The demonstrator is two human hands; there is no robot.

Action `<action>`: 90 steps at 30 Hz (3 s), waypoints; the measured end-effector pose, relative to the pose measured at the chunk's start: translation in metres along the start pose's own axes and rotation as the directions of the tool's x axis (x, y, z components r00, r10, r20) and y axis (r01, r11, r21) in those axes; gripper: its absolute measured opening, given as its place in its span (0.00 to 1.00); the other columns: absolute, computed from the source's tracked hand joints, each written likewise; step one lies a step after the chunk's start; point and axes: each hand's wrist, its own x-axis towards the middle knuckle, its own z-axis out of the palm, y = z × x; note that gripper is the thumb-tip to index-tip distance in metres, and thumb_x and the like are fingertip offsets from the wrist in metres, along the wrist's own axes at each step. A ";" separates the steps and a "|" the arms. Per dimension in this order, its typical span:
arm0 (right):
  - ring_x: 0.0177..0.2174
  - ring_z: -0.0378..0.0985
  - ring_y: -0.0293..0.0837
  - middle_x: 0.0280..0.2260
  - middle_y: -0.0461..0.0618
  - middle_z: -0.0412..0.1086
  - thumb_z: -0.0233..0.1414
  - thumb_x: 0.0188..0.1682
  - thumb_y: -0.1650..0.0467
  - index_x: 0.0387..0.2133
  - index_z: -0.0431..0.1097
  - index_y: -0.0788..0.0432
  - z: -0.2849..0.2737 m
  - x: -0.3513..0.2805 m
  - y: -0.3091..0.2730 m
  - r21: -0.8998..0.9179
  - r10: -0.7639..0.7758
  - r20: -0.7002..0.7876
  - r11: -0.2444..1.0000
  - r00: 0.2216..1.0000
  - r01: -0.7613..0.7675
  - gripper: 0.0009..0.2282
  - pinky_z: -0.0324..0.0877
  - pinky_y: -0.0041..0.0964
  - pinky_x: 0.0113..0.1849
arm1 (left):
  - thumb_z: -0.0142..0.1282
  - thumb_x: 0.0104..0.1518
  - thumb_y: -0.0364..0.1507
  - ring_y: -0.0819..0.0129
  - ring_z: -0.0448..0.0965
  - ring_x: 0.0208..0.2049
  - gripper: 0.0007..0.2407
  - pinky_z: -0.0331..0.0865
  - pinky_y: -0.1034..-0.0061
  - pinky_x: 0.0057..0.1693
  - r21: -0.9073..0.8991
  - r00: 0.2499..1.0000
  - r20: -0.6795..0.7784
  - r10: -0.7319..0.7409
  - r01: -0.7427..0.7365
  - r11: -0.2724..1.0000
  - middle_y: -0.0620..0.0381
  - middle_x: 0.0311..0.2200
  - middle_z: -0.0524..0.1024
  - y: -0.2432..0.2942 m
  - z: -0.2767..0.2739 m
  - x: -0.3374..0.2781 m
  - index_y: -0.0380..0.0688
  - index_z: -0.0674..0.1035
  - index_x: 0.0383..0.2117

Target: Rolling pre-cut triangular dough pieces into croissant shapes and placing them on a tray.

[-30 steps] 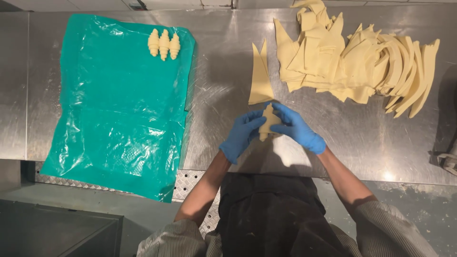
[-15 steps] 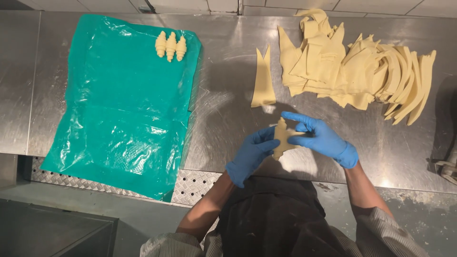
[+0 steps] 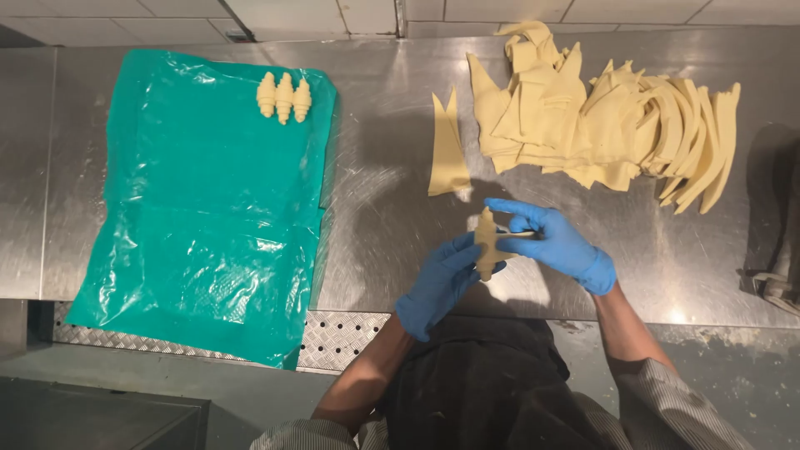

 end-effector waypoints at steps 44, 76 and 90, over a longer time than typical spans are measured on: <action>0.35 0.72 0.29 0.33 0.38 0.70 0.55 0.48 0.81 0.62 0.64 0.60 -0.001 0.018 0.010 0.101 -0.119 -0.066 0.987 0.991 0.125 0.26 0.71 0.26 0.43 | 0.51 0.67 0.27 0.64 0.78 0.54 0.18 0.74 0.66 0.62 -0.108 1.000 0.003 -0.013 0.013 0.994 0.48 0.53 0.74 0.003 0.006 0.021 0.33 0.68 0.61; 0.38 0.71 0.30 0.37 0.40 0.69 0.53 0.50 0.84 0.62 0.66 0.64 0.001 0.014 0.017 0.236 -0.211 -0.279 0.931 0.937 0.280 0.24 0.69 0.25 0.46 | 0.52 0.68 0.28 0.57 0.77 0.56 0.19 0.73 0.65 0.61 -0.086 0.996 -0.021 0.082 -0.083 0.993 0.43 0.56 0.73 -0.007 -0.003 0.029 0.32 0.68 0.62; 0.37 0.68 0.30 0.35 0.39 0.65 0.53 0.48 0.86 0.61 0.68 0.64 0.007 0.018 0.018 0.246 -0.188 -0.309 0.931 0.933 0.269 0.25 0.69 0.24 0.44 | 0.51 0.67 0.29 0.56 0.75 0.57 0.20 0.69 0.64 0.65 -0.153 0.998 0.044 0.046 -0.038 0.988 0.46 0.58 0.72 0.008 0.005 0.025 0.34 0.66 0.64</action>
